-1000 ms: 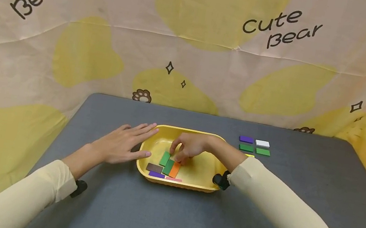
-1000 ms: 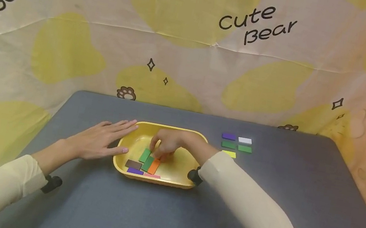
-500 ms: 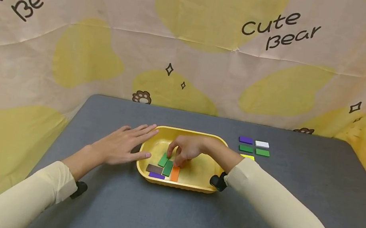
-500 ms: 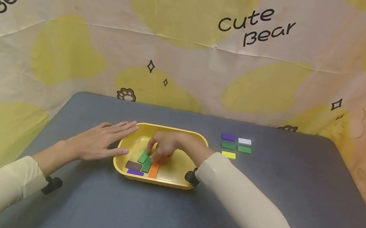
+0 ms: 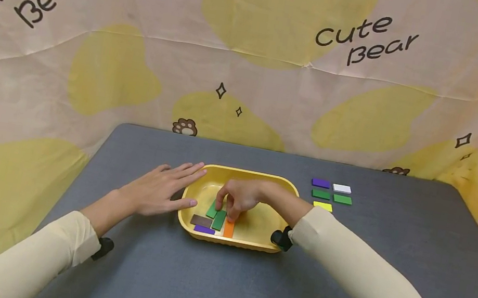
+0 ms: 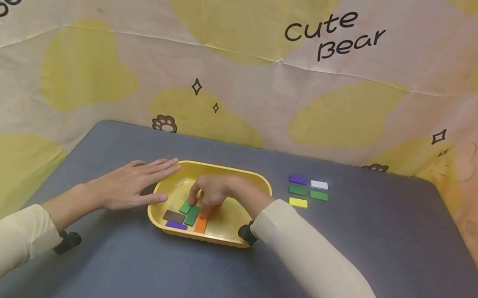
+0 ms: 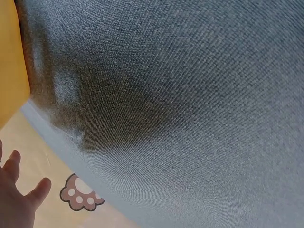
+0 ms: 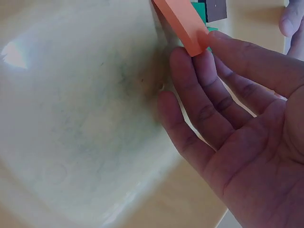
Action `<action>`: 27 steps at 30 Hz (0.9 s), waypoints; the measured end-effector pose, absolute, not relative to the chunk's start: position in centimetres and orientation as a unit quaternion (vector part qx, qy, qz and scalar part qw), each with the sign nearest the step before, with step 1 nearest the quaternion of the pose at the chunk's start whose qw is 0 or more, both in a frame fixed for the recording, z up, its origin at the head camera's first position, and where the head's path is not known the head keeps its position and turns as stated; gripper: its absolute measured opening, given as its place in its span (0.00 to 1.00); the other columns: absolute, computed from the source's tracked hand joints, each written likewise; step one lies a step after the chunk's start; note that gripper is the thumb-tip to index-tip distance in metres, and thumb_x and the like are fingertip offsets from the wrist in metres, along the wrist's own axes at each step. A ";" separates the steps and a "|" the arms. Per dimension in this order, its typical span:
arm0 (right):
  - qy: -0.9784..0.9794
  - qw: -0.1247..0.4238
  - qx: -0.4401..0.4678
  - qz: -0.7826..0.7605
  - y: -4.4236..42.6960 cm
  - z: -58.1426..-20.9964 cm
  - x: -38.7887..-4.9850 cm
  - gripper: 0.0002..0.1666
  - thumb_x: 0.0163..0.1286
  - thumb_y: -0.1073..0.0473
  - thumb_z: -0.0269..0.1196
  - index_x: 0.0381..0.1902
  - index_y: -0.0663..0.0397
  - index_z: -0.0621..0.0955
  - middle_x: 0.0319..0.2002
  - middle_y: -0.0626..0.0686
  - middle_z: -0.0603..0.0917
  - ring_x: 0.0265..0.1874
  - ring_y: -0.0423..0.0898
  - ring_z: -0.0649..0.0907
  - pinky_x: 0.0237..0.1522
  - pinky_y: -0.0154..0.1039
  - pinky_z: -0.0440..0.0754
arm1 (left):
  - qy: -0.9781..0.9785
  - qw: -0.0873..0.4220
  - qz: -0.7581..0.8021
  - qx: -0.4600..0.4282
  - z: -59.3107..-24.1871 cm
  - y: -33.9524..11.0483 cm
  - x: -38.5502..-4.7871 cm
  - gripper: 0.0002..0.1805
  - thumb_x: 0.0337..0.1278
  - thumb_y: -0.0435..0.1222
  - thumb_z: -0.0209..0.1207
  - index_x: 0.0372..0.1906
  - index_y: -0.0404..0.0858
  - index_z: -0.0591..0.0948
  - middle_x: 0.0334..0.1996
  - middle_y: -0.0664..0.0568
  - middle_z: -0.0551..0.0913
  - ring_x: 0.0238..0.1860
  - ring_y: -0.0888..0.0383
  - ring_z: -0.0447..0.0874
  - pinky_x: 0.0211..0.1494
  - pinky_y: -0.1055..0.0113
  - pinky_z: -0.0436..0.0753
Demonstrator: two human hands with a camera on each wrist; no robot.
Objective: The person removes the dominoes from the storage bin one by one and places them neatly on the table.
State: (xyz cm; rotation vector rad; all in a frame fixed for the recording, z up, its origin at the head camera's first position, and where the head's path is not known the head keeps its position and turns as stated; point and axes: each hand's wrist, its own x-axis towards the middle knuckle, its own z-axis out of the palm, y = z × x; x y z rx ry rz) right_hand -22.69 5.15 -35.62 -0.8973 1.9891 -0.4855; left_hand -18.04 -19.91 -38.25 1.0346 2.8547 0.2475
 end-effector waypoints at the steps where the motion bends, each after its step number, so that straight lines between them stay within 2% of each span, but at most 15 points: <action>1: 0.800 0.439 -0.360 -0.195 5.1 -35.6 -22.7 0.20 0.62 0.72 0.65 0.52 0.63 0.80 0.26 0.48 0.80 0.25 0.38 0.75 0.29 0.29 0.72 | 0.936 0.047 0.081 0.339 -38.3 -19.9 -18.0 0.44 0.68 0.65 0.45 0.80 0.49 0.52 0.79 0.55 0.49 0.77 0.48 0.52 0.69 0.37 0.60; 10: 0.799 0.449 -0.352 -0.191 5.3 -35.3 -22.5 0.15 0.62 0.75 0.64 0.47 0.68 0.84 0.26 0.47 0.79 0.26 0.37 0.74 0.30 0.28 0.73 | 0.935 0.046 0.082 0.342 -38.4 -19.9 -18.1 0.44 0.68 0.65 0.45 0.81 0.49 0.52 0.79 0.54 0.49 0.78 0.47 0.51 0.69 0.36 0.60; 16: 0.800 0.450 -0.354 -0.182 6.1 -34.6 -22.6 0.09 0.63 0.74 0.64 0.40 0.65 0.87 0.26 0.46 0.79 0.25 0.37 0.74 0.31 0.29 0.75 | 0.934 0.042 0.081 0.345 -38.4 -19.9 -18.1 0.43 0.69 0.64 0.45 0.80 0.48 0.52 0.79 0.51 0.51 0.77 0.46 0.52 0.69 0.35 0.60; 21: 0.807 0.438 -0.350 -0.187 7.3 -33.8 -22.9 0.08 0.64 0.74 0.63 0.40 0.65 0.86 0.25 0.45 0.78 0.26 0.37 0.74 0.33 0.31 0.78 | 0.936 0.046 0.079 0.341 -38.4 -19.9 -18.1 0.44 0.69 0.65 0.45 0.81 0.48 0.52 0.79 0.52 0.50 0.77 0.46 0.52 0.69 0.35 0.60; 27: 0.821 0.407 -0.349 -0.196 9.4 -32.5 -23.6 0.06 0.64 0.72 0.64 0.38 0.62 0.86 0.28 0.48 0.81 0.27 0.40 0.76 0.35 0.34 0.79 | 0.935 0.041 0.076 0.345 -38.5 -19.9 -18.1 0.44 0.69 0.65 0.45 0.80 0.47 0.52 0.79 0.52 0.50 0.77 0.46 0.53 0.69 0.36 0.60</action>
